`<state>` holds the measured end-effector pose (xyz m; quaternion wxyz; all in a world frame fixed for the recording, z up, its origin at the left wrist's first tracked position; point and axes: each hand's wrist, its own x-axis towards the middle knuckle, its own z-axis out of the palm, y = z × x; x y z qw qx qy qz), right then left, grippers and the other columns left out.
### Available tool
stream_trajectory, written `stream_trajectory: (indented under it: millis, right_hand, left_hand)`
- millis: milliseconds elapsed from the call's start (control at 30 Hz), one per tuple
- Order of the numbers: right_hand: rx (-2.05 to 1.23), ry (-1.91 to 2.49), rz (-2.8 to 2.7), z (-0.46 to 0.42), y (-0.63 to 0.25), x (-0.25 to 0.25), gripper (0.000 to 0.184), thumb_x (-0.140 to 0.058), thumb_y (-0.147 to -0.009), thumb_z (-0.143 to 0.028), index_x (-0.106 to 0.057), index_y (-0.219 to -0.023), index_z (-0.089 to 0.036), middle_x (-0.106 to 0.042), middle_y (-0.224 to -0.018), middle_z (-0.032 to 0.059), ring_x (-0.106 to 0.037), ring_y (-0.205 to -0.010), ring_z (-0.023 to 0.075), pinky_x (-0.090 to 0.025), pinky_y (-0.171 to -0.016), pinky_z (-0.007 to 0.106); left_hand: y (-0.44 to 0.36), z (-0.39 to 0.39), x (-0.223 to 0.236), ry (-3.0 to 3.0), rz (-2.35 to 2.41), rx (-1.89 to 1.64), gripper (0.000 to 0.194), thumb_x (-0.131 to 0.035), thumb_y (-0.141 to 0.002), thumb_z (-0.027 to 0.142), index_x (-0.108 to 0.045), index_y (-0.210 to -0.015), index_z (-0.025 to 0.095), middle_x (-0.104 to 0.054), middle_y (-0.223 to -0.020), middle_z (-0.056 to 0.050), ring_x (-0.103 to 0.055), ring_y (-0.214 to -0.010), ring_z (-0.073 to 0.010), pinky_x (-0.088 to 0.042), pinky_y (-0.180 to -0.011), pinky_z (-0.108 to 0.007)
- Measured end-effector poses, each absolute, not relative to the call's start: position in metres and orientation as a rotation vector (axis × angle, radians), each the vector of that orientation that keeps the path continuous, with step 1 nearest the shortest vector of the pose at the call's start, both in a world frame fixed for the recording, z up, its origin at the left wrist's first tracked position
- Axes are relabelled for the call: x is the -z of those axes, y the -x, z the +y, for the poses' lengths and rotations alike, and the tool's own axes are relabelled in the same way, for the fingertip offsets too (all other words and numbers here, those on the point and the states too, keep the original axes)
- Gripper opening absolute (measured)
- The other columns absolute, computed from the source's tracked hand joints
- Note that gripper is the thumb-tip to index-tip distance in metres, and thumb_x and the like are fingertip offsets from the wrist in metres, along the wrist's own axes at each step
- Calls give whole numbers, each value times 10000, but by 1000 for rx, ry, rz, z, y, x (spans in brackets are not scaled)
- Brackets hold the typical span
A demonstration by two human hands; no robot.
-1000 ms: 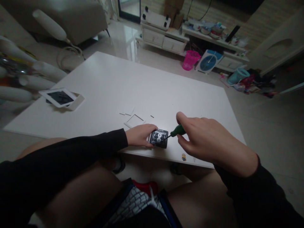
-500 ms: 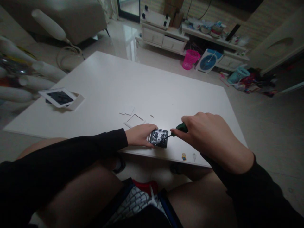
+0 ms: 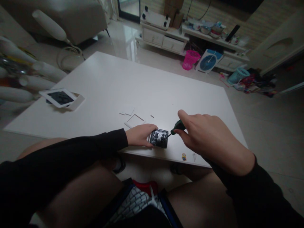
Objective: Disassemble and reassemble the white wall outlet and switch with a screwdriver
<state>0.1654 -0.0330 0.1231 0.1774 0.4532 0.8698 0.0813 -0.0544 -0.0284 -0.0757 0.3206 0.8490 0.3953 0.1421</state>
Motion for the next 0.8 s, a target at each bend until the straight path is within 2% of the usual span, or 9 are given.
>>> stream_trajectory:
  millis: [267,633,700,800]
  right_hand:
    - [-294,-1321,2463,-34,-163,-124,468,-487,-1026,-569,-721,-1031,-164,-732,-742,114,-640,-653,224,-292,-610,301]
    - [-350,-1374,2439,-31,-165,-117,579,-431,-1038,-602,-771,-872,-163,-712,-694,133,-634,-632,225,-279,-594,309]
    - [-349,-1388,2437,-31,-165,-116,570,-417,-1045,-588,-765,-891,-163,-715,-695,131,-633,-633,224,-275,-594,309]
    - [-304,-1373,2467,-31,-164,-115,483,-428,-1049,-545,-721,-1034,-161,-740,-753,128,-631,-632,221,-249,-584,308]
  left_hand:
    - [56,-28,79,-2220,1031,-373,658,-842,-766,444,-548,-1288,171,-671,-1237,-149,-646,-1132,-325,-496,-959,-408]
    - [56,-28,79,-2219,1017,-385,635,-840,-765,423,-561,-1278,173,-681,-1202,-134,-657,-1090,-315,-499,-925,-400]
    - [56,-28,79,-2219,1019,-392,637,-839,-766,432,-561,-1278,174,-683,-1210,-139,-657,-1101,-321,-500,-931,-407]
    - [56,-28,79,-2216,1013,-391,639,-838,-770,427,-558,-1285,173,-680,-1238,-146,-651,-1136,-327,-496,-956,-417]
